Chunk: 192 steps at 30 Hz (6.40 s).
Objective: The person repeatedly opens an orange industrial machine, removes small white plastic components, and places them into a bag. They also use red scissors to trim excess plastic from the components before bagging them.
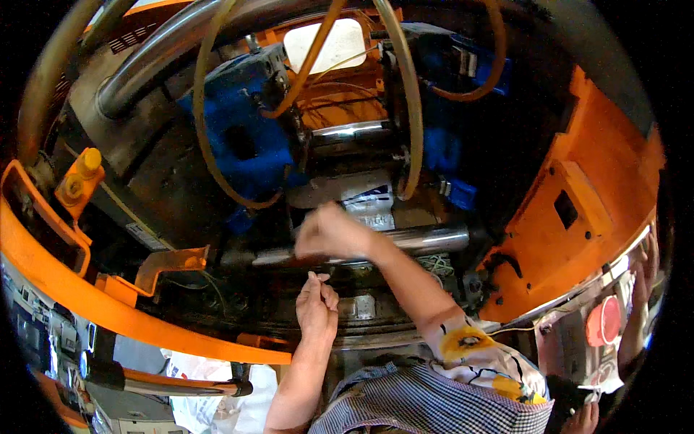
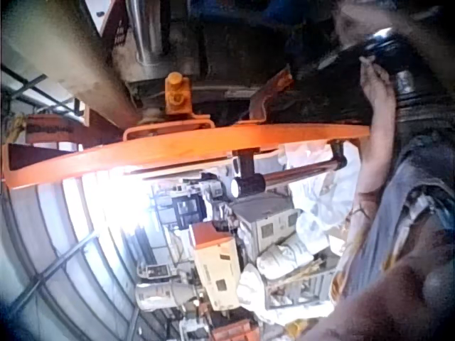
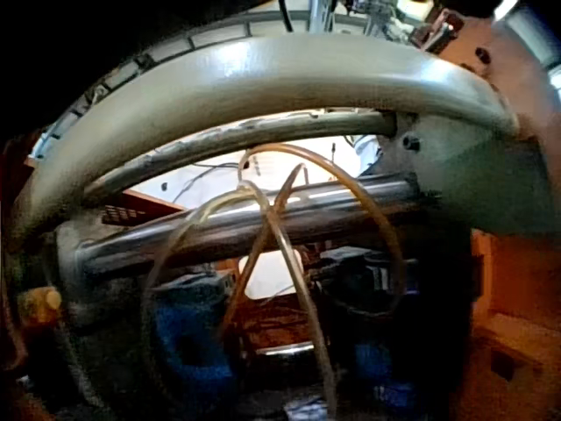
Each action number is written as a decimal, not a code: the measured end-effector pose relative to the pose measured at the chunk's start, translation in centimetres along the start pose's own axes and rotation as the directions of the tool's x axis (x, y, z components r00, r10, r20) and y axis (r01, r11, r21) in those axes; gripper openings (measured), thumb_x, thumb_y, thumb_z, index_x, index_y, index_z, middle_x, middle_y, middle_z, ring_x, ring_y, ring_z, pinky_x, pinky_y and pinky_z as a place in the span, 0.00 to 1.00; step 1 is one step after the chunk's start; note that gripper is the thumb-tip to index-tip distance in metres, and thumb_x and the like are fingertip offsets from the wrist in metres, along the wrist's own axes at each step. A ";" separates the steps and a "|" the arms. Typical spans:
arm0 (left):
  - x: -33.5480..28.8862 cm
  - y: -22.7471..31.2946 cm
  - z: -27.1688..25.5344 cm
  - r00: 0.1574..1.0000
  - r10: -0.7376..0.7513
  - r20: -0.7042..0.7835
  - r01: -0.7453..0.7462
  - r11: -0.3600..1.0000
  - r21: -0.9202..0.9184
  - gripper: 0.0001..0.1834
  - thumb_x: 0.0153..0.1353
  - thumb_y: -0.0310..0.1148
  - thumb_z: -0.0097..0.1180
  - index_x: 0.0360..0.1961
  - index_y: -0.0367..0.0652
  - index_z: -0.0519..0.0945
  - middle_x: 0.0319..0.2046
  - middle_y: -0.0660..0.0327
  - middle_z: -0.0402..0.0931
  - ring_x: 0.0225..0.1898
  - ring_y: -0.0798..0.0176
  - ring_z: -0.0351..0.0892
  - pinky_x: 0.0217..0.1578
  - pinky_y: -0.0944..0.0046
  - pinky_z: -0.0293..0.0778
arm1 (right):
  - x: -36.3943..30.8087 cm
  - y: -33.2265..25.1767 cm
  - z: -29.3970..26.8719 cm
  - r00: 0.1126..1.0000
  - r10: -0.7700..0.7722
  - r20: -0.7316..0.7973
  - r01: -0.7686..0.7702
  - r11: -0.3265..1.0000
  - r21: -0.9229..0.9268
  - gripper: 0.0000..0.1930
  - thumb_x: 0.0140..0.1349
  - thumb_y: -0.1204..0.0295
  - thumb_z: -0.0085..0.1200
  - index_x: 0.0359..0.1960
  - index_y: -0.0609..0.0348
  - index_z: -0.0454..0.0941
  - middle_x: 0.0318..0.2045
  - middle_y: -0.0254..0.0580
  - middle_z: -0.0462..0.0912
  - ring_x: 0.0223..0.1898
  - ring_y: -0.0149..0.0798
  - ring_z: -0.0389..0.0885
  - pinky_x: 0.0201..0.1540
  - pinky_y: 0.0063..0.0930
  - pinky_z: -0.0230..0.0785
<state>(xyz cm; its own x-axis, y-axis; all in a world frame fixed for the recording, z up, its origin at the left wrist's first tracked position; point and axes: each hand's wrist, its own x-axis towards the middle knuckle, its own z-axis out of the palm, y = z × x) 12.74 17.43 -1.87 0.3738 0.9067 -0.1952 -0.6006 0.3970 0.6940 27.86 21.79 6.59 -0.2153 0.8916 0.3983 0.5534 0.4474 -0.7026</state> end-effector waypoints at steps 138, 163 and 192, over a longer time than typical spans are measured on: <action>-16.3 5.1 -3.7 0.841 0.483 0.243 -0.512 0.566 0.647 0.08 0.57 0.32 0.48 0.27 0.39 0.66 0.10 0.59 0.66 0.15 0.62 0.68 0.29 0.57 0.69 | 18.3 8.5 -5.4 0.561 0.220 -0.798 -0.225 0.968 0.108 0.32 0.50 0.87 0.39 0.59 0.51 0.62 0.57 0.50 0.62 0.59 0.55 0.57 0.61 0.43 0.51; -16.4 4.8 -4.7 0.919 0.316 0.237 -0.394 0.701 0.595 0.13 0.58 0.29 0.49 0.17 0.39 0.69 0.20 0.55 0.70 0.18 0.67 0.66 0.20 0.68 0.66 | 22.1 10.8 -7.2 0.519 0.109 -0.848 -0.149 0.988 0.036 0.28 0.47 0.84 0.43 0.53 0.53 0.69 0.53 0.48 0.66 0.57 0.52 0.60 0.62 0.42 0.49; -17.4 -5.0 4.7 0.534 0.148 0.832 -0.569 0.791 0.225 0.05 0.61 0.21 0.47 0.35 0.38 0.64 0.24 0.62 0.66 0.13 0.74 0.64 0.14 0.75 0.61 | -37.8 -5.4 15.7 0.376 0.160 -0.913 -0.620 0.776 -0.119 0.18 0.59 0.64 0.52 0.14 0.59 0.64 0.11 0.49 0.66 0.13 0.52 0.67 0.16 0.39 0.59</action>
<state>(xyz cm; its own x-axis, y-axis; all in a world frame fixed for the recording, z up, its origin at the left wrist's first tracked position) 12.60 -1.03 1.31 0.6989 0.4249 0.5754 -0.5291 -0.2341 0.8156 20.39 -13.25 -13.94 0.7421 0.3435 0.5756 0.6586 -0.2137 -0.7215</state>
